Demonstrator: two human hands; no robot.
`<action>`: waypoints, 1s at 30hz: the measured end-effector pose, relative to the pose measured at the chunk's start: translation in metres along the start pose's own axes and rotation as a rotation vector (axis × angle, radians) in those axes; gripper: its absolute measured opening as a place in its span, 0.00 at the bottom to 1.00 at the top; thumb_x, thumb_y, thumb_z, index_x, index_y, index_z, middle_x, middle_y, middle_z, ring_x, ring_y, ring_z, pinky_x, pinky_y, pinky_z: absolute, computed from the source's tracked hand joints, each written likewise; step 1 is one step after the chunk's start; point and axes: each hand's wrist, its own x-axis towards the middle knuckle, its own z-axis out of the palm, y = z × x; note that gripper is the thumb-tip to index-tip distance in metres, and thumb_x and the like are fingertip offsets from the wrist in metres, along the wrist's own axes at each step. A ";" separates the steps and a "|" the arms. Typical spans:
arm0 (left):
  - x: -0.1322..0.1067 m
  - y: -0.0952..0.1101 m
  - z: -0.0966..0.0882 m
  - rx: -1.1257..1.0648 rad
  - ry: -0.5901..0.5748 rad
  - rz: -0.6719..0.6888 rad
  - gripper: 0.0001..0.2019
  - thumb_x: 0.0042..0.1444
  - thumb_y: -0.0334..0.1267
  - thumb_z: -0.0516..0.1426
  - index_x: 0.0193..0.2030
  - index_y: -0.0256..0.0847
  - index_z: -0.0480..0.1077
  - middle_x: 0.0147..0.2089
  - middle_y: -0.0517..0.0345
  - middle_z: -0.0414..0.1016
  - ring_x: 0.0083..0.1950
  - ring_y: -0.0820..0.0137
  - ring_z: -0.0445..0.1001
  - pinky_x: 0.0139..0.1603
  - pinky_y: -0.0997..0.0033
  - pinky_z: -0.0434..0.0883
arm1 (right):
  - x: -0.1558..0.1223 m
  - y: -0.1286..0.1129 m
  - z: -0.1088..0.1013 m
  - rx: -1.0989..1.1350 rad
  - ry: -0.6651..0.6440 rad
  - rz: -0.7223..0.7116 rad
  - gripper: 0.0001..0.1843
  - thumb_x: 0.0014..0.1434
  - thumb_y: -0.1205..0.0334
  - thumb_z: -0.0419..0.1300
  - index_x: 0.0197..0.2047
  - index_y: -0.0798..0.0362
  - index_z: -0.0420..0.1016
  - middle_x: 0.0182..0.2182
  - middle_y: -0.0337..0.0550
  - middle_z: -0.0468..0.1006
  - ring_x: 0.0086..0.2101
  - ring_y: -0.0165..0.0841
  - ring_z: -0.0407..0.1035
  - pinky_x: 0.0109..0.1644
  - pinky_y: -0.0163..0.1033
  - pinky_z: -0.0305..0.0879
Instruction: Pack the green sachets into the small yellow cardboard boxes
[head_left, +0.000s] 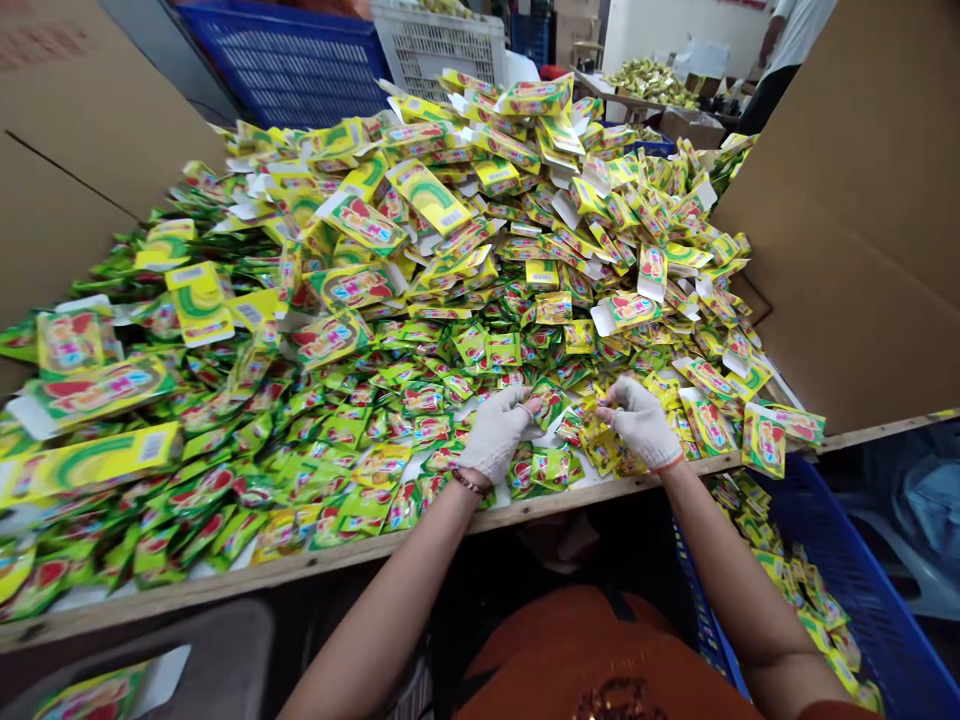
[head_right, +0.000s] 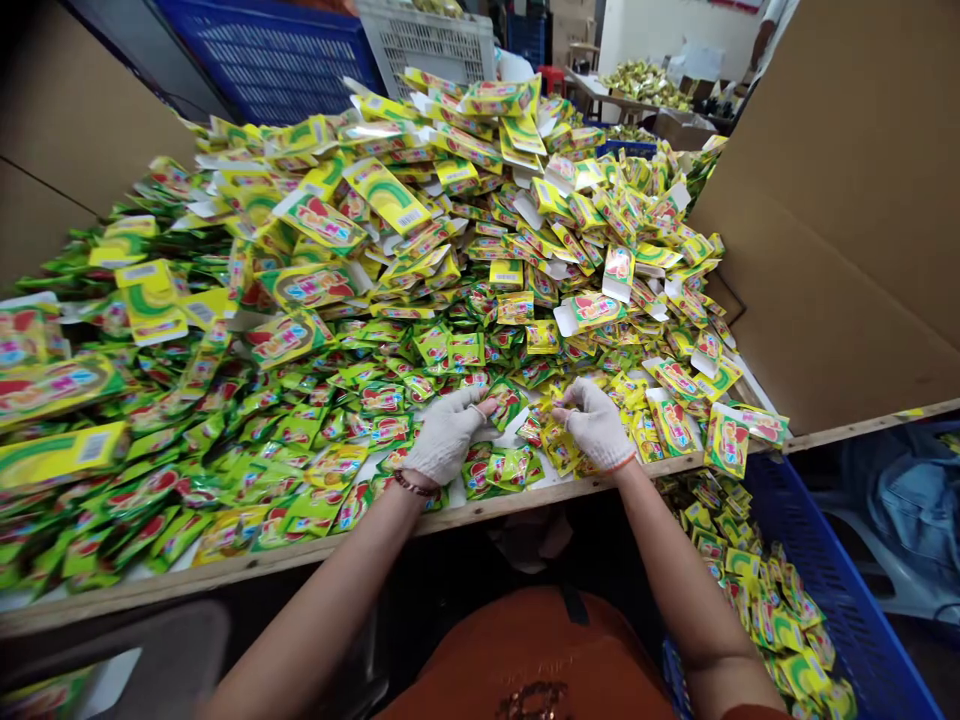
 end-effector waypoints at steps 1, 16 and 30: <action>-0.001 -0.001 0.004 -0.039 -0.003 -0.010 0.22 0.38 0.48 0.69 0.36 0.37 0.71 0.29 0.64 0.70 0.26 0.77 0.69 0.30 0.72 0.76 | -0.004 -0.005 0.004 0.124 -0.022 0.045 0.16 0.45 0.56 0.66 0.37 0.50 0.68 0.25 0.32 0.65 0.25 0.27 0.59 0.31 0.34 0.61; -0.015 -0.001 0.007 0.251 -0.136 0.152 0.22 0.47 0.50 0.65 0.43 0.35 0.76 0.38 0.54 0.78 0.36 0.69 0.72 0.36 0.71 0.72 | -0.016 -0.016 0.036 0.162 -0.023 0.098 0.14 0.50 0.51 0.62 0.35 0.50 0.66 0.24 0.33 0.68 0.24 0.29 0.65 0.29 0.36 0.66; 0.037 0.052 -0.001 0.770 0.174 0.531 0.12 0.56 0.43 0.57 0.44 0.40 0.69 0.37 0.57 0.75 0.37 0.67 0.73 0.42 0.67 0.71 | -0.007 -0.007 0.030 0.226 -0.118 0.167 0.15 0.50 0.53 0.65 0.38 0.50 0.71 0.30 0.37 0.79 0.25 0.31 0.71 0.25 0.35 0.68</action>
